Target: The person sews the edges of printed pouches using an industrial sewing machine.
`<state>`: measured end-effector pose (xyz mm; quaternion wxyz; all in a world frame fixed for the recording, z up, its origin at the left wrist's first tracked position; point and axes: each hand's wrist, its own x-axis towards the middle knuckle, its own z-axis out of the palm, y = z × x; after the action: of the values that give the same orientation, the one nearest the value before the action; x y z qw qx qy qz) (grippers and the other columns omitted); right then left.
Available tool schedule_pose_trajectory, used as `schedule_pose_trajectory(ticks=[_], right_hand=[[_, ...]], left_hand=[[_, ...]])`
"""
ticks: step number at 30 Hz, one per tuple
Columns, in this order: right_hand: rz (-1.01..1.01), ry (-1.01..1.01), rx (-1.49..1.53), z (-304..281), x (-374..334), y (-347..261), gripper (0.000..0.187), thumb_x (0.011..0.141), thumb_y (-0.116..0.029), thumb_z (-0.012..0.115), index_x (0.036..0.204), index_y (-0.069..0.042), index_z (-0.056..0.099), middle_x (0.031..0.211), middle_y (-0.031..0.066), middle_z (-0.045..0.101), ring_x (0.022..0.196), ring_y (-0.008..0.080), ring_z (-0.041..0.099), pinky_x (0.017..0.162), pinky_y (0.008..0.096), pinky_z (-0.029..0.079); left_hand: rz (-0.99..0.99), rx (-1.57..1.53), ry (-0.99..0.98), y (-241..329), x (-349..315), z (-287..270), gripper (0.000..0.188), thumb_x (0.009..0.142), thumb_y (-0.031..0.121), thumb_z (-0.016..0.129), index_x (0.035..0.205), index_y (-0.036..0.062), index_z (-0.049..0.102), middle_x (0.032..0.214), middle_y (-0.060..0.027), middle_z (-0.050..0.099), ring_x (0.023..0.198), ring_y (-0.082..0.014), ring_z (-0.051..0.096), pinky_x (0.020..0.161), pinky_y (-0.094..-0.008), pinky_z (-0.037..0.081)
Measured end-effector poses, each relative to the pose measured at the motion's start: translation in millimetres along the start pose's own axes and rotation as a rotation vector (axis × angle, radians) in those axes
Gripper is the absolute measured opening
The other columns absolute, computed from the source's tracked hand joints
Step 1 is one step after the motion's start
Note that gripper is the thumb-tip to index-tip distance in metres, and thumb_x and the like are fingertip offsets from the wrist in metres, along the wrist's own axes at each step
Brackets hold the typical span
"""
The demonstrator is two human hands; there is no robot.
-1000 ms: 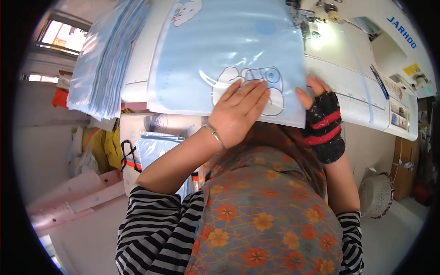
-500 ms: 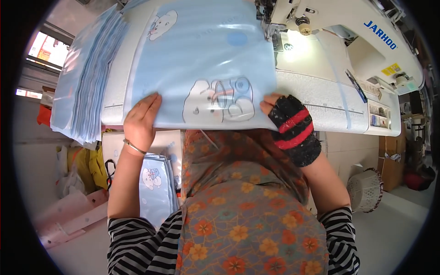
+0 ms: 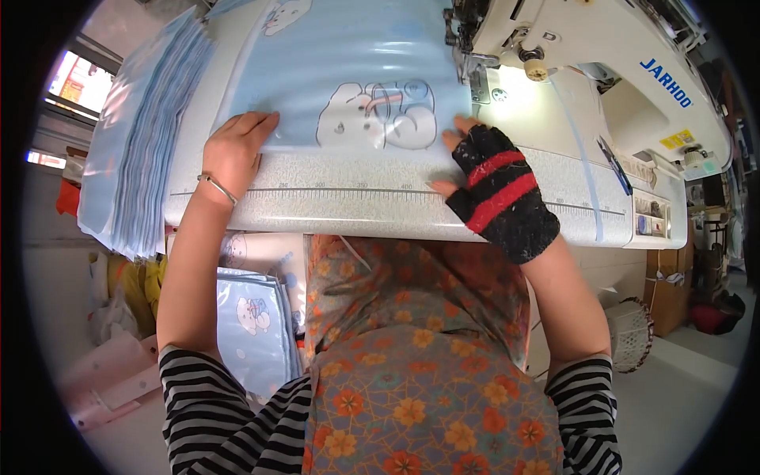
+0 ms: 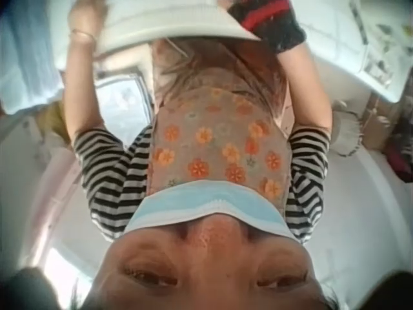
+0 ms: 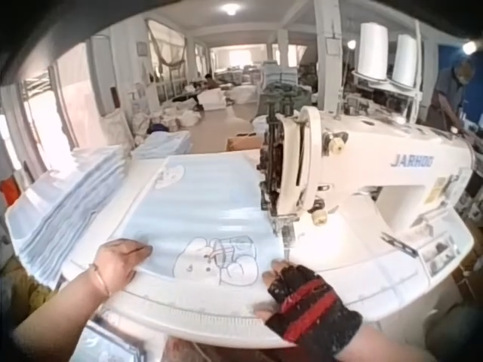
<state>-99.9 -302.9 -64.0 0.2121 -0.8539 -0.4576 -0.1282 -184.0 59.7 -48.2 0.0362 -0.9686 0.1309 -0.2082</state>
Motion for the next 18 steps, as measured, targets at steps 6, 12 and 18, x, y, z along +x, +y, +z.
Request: schedule_pose_trajectory(ticks=[6, 12, 18], right_hand=[[-0.001, 0.046, -0.037, 6.6, 12.7, 19.4, 0.058, 0.079, -0.030, 0.074, 0.125, -0.001, 0.055, 0.131, 0.0218, 0.052, 0.121, 0.0395, 0.050, 0.103, 0.0461, 0.041], [0.004, 0.030, -0.089, 11.3, 21.5, 28.8, 0.059, 0.077, -0.032, 0.074, 0.125, -0.003, 0.055, 0.132, 0.0215, 0.051, 0.122, 0.0395, 0.048, 0.104, 0.0466, 0.040], [0.002, 0.058, -0.089, 11.7, 19.6, 31.3, 0.054, 0.077, -0.025, 0.073, 0.123, -0.004, 0.056, 0.130, 0.0208, 0.052, 0.120, 0.0394, 0.050, 0.103, 0.0465, 0.041]], left_hand=[[0.048, 0.130, -0.035, 9.0, 3.5, 1.2, 0.043, 0.069, -0.003, 0.057, 0.110, 0.0069, 0.066, 0.100, -0.0052, 0.064, 0.088, -0.0241, 0.063, 0.075, -0.0335, 0.054], [0.108, 0.233, -0.080, 36.2, -4.6, -12.0, 0.038, 0.072, 0.008, 0.057, 0.109, 0.0034, 0.063, 0.087, -0.0036, 0.059, 0.076, -0.0185, 0.060, 0.066, -0.0302, 0.052], [0.127, 0.231, -0.229, 94.5, -18.8, -37.7, 0.036, 0.074, 0.009, 0.057, 0.108, 0.0004, 0.063, 0.082, -0.0043, 0.058, 0.073, -0.0173, 0.060, 0.061, -0.0285, 0.050]])
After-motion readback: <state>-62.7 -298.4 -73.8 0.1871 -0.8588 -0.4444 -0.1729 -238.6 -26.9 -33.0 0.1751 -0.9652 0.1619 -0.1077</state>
